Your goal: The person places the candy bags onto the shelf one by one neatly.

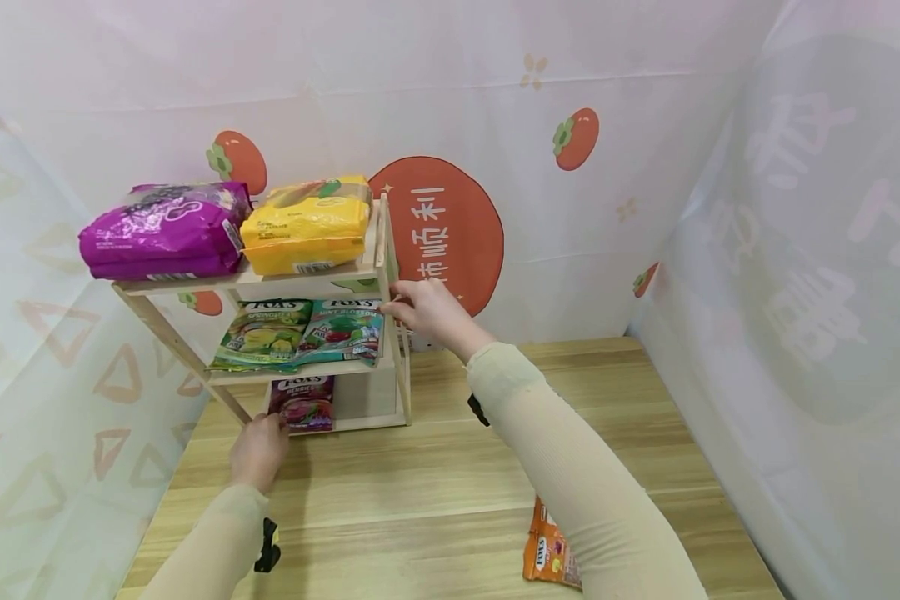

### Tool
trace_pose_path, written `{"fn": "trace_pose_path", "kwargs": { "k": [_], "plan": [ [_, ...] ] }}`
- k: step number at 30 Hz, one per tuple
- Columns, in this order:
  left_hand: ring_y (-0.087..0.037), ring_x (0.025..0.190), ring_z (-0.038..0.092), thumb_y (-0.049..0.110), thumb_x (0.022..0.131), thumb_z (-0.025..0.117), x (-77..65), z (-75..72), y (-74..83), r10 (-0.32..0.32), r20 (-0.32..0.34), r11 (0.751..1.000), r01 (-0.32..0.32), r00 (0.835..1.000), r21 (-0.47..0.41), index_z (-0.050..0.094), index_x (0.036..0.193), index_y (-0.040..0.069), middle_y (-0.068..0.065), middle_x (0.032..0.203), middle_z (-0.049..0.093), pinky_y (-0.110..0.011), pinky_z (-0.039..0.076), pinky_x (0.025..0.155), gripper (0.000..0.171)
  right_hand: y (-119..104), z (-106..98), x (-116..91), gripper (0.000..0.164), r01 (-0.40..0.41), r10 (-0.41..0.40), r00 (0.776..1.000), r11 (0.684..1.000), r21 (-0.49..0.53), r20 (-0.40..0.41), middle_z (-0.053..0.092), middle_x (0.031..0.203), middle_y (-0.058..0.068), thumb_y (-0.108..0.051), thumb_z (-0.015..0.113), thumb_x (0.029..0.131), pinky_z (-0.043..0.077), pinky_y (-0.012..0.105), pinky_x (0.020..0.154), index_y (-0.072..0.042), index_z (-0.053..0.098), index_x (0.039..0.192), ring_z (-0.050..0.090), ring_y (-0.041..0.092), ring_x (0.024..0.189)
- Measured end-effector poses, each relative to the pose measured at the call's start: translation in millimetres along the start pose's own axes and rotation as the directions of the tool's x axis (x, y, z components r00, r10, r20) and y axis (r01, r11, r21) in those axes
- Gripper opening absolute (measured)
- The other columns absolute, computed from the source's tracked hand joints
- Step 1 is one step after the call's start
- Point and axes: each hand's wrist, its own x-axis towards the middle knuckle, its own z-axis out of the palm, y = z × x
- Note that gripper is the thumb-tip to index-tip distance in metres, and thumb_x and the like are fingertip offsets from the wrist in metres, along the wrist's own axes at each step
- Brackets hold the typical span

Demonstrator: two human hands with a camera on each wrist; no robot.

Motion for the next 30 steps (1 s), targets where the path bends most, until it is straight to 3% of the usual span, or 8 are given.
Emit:
{"fn": "trace_pose_path", "kwargs": {
  "k": [13, 21, 30],
  "plan": [
    [-0.043, 0.081, 0.065, 0.008, 0.096, 0.056, -6.2, -4.1, -3.7, 0.017, 0.04, 1.0, -0.016, 0.999, -0.016, 0.07, 0.099, -0.005, -0.022, 0.091, 0.064, -0.061, 0.053, 0.063, 0.019, -0.8, -0.3, -0.2, 0.018, -0.008, 0.008, 1.0, 1.0, 0.003, 0.002, 0.071, 0.084, 0.001, -0.023, 0.066, 0.101, 0.051, 0.028, 0.066, -0.008, 0.071, 0.109, 0.065, 0.021, 0.072],
    [-0.044, 0.093, 0.066, 0.007, 0.096, 0.055, -13.3, -16.5, -9.1, 0.029, 0.087, 0.997, -0.023, 0.996, -0.073, 0.069, 0.113, -0.006, -0.025, 0.104, 0.067, -0.06, 0.054, 0.078, 0.025, -1.0, 1.5, 0.4, 0.018, -0.008, 0.008, 1.0, 1.0, 0.007, 0.002, 0.072, 0.086, 0.0, -0.024, 0.065, 0.102, 0.052, 0.028, 0.066, -0.009, 0.071, 0.11, 0.064, 0.016, 0.071],
    [-0.031, 0.078, 0.066, 0.014, 0.101, 0.053, -9.8, -43.8, -13.2, -0.04, 0.114, 0.991, 0.054, 0.993, -0.123, 0.064, 0.123, -0.009, -0.03, 0.112, 0.067, -0.045, 0.052, 0.06, 0.033, -0.5, 2.8, -1.8, 0.023, -0.015, 0.016, 1.0, 1.0, 0.015, -0.008, 0.076, 0.105, 0.01, -0.024, 0.063, 0.103, 0.057, 0.033, 0.076, -0.008, 0.07, 0.118, 0.068, 0.016, 0.081]
  ]
}}
